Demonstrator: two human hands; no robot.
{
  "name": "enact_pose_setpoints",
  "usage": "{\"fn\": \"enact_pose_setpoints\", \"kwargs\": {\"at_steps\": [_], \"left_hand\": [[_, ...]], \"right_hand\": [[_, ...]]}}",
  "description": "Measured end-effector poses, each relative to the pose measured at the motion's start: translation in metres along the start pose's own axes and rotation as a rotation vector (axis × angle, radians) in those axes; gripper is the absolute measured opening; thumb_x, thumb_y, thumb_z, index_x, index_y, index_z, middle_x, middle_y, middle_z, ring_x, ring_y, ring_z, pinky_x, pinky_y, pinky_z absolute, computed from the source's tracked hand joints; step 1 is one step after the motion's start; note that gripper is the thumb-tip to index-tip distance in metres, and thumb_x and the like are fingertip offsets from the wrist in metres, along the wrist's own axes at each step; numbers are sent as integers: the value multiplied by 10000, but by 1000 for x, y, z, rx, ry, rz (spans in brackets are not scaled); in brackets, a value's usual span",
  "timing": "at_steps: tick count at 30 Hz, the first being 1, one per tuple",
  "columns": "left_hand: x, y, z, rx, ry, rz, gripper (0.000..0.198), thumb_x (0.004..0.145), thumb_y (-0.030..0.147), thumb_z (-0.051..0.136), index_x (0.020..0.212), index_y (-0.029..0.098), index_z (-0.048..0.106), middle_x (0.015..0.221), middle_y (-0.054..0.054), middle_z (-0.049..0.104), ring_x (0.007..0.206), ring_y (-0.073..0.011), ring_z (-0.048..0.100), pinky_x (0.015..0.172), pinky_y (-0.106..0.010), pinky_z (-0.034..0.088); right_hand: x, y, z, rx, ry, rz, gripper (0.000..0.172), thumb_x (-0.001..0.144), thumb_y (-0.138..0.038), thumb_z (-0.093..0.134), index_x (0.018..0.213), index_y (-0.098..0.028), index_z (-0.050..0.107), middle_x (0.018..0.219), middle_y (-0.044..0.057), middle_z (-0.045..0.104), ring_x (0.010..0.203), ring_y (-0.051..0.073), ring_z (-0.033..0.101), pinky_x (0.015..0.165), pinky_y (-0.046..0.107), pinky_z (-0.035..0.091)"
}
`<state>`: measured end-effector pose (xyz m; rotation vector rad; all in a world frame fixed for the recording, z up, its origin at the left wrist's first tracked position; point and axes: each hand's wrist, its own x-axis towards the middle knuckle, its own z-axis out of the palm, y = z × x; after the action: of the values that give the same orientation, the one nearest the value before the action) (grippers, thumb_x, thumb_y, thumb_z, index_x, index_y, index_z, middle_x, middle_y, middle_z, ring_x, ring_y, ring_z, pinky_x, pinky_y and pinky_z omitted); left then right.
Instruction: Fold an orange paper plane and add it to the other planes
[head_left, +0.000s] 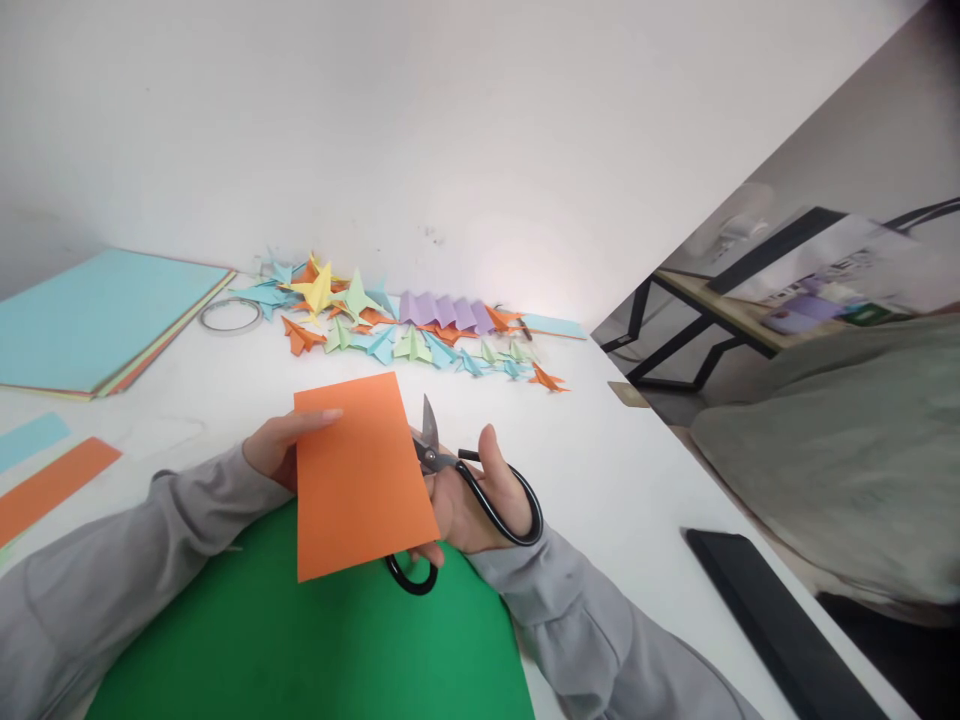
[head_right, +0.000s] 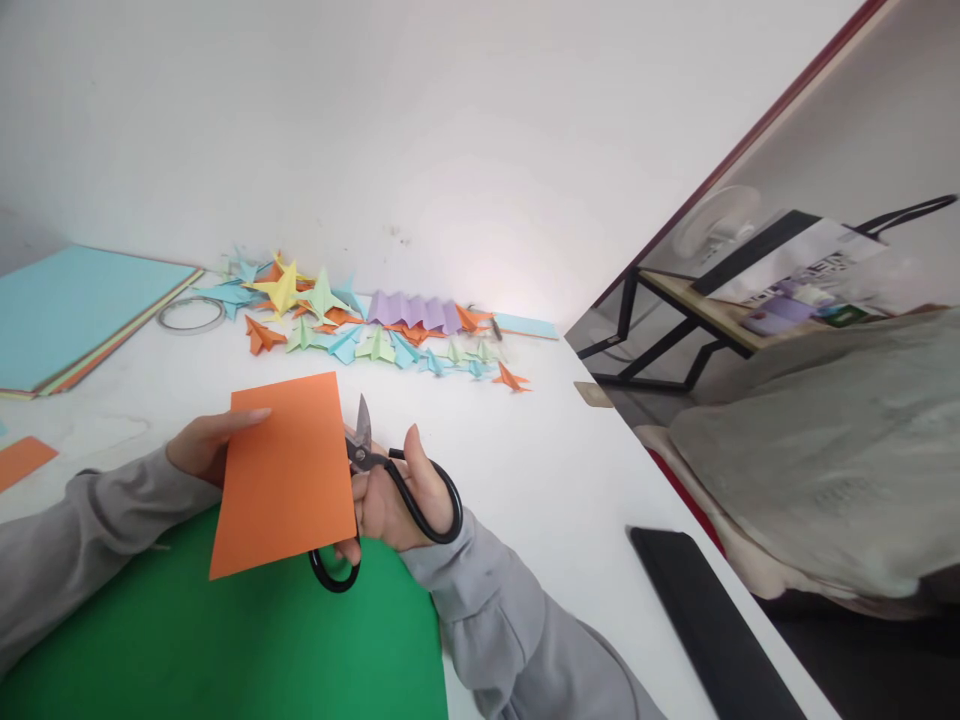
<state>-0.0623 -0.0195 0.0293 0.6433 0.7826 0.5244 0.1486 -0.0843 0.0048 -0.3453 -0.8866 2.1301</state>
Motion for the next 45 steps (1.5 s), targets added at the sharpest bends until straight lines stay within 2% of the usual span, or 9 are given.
{"fn": "enact_pose_setpoints", "kwargs": {"at_steps": [3, 8, 15, 22, 28, 33, 36, 40, 45], "left_hand": [[-3, 3, 1, -42, -12, 4, 346, 705, 304, 616, 992, 116, 668, 893, -122, 714, 872, -297, 655, 767, -369, 512], [-3, 4, 5, -13, -13, -3, 333, 722, 267, 616, 1017, 116, 650, 842, -109, 721, 754, -254, 676, 747, -352, 519], [7, -1, 7, 48, 13, 56, 263, 671, 248, 660, 901, 120, 664, 761, -109, 721, 643, -243, 672, 621, -333, 536], [7, 0, 12, 71, -4, 97, 228, 670, 243, 657, 860, 116, 663, 764, -119, 721, 649, -242, 676, 616, -313, 531], [9, -1, 7, 47, 8, 120, 230, 692, 238, 639, 883, 112, 664, 806, -126, 721, 670, -249, 677, 636, -335, 534], [10, -3, 3, 56, -30, 118, 265, 702, 261, 635, 913, 104, 663, 833, -141, 716, 700, -262, 676, 643, -347, 530], [11, -4, 1, 83, -59, 94, 263, 692, 243, 646, 919, 111, 671, 859, -137, 714, 718, -265, 674, 635, -344, 526], [12, -7, -1, 121, -106, 68, 263, 693, 220, 651, 931, 112, 676, 889, -143, 709, 748, -268, 670, 656, -352, 520], [13, -8, -1, 110, -114, 91, 271, 700, 220, 647, 953, 128, 676, 919, -134, 707, 781, -277, 667, 687, -367, 516]], "right_hand": [[-2, -1, 0, 51, 33, 8, 866, 752, -697, -122, 1353, -218, 278, 882, 77, 642, 448, 133, 497, 575, 349, 425], [-2, -2, -1, 72, 123, 36, 835, 768, -684, -113, 1345, -228, 282, 909, 76, 633, 491, 138, 500, 601, 358, 430], [0, -2, 1, 78, 29, 20, 878, 741, -676, -176, 1344, -232, 283, 918, 81, 631, 431, 127, 464, 573, 358, 424], [3, 1, 0, -43, 117, 3, 909, 722, -707, -161, 1345, -220, 287, 852, 73, 640, 429, 139, 488, 513, 325, 407], [5, -1, 4, -92, 148, -41, 918, 708, -736, -135, 1352, -228, 277, 806, 59, 658, 405, 145, 501, 488, 330, 399], [3, -3, 4, -86, 135, -35, 904, 723, -740, -96, 1362, -209, 260, 718, 42, 650, 417, 147, 512, 494, 321, 404], [1, -1, -1, -57, 124, 25, 889, 734, -741, -71, 1346, -210, 295, 800, 69, 650, 477, 147, 546, 502, 299, 401], [0, 1, -4, -10, 150, 82, 897, 732, -755, -37, 1323, -199, 347, 960, 115, 627, 658, 168, 599, 583, 309, 424], [2, 3, 1, 20, 164, 4, 852, 763, -741, 19, 1334, -202, 348, 1036, 127, 615, 809, 203, 615, 694, 364, 454]]}}
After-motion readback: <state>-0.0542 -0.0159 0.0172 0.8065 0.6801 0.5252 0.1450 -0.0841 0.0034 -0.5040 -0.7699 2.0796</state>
